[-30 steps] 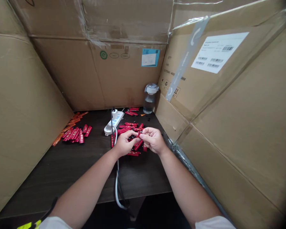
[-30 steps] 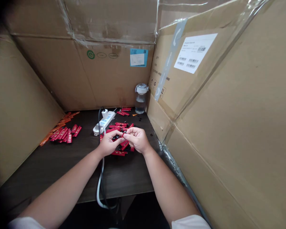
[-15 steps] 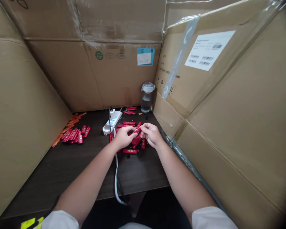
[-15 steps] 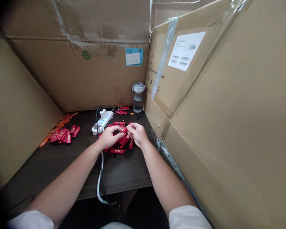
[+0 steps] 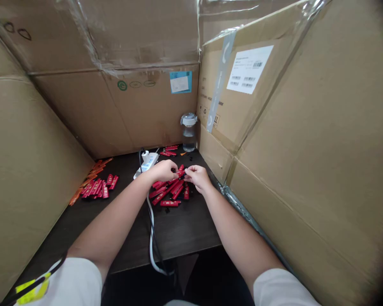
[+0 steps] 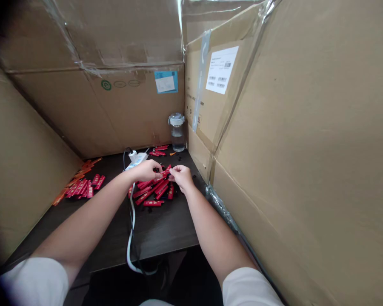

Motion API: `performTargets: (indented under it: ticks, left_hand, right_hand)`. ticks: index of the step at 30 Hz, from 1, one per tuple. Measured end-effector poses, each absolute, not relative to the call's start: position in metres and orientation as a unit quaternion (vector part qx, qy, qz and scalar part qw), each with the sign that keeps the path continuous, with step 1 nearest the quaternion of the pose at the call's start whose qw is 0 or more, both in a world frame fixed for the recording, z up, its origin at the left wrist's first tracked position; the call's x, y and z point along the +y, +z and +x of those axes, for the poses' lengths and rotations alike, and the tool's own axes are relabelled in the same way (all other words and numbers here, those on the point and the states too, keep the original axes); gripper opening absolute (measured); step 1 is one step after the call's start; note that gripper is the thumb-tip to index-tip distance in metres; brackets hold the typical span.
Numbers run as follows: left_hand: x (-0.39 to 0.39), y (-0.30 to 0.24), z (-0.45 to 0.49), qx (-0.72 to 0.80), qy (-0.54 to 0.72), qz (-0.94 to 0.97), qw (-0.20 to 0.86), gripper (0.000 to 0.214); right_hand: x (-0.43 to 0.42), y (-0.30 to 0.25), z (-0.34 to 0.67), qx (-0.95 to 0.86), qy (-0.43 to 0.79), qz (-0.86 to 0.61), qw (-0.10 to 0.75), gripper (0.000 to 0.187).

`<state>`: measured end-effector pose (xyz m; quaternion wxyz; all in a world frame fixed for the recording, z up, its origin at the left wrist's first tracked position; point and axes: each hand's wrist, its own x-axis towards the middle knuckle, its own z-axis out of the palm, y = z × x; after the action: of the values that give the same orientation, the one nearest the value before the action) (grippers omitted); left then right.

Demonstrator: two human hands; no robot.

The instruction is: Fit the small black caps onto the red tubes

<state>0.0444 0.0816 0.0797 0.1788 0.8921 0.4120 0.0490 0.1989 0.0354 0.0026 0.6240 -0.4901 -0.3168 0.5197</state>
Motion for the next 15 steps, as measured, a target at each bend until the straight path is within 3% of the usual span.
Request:
performTargets:
  ticks: [5, 10, 15]
  left_hand:
    - [0.082, 0.082, 0.042, 0.409, 0.065, 0.873, 0.257, 0.025]
    - [0.086, 0.087, 0.036, 0.442, 0.076, 0.832, 0.327, 0.025]
    - [0.086, 0.089, 0.034, 0.467, 0.108, 0.785, 0.392, 0.026]
  right_hand:
    - [0.037, 0.003, 0.2, -0.301, 0.553, -0.46, 0.626, 0.014]
    - [0.04, 0.0, 0.205, -0.289, 0.473, -0.513, 0.655, 0.017]
    - [0.044, -0.009, 0.206, -0.384, 0.436, -0.556, 0.594, 0.013]
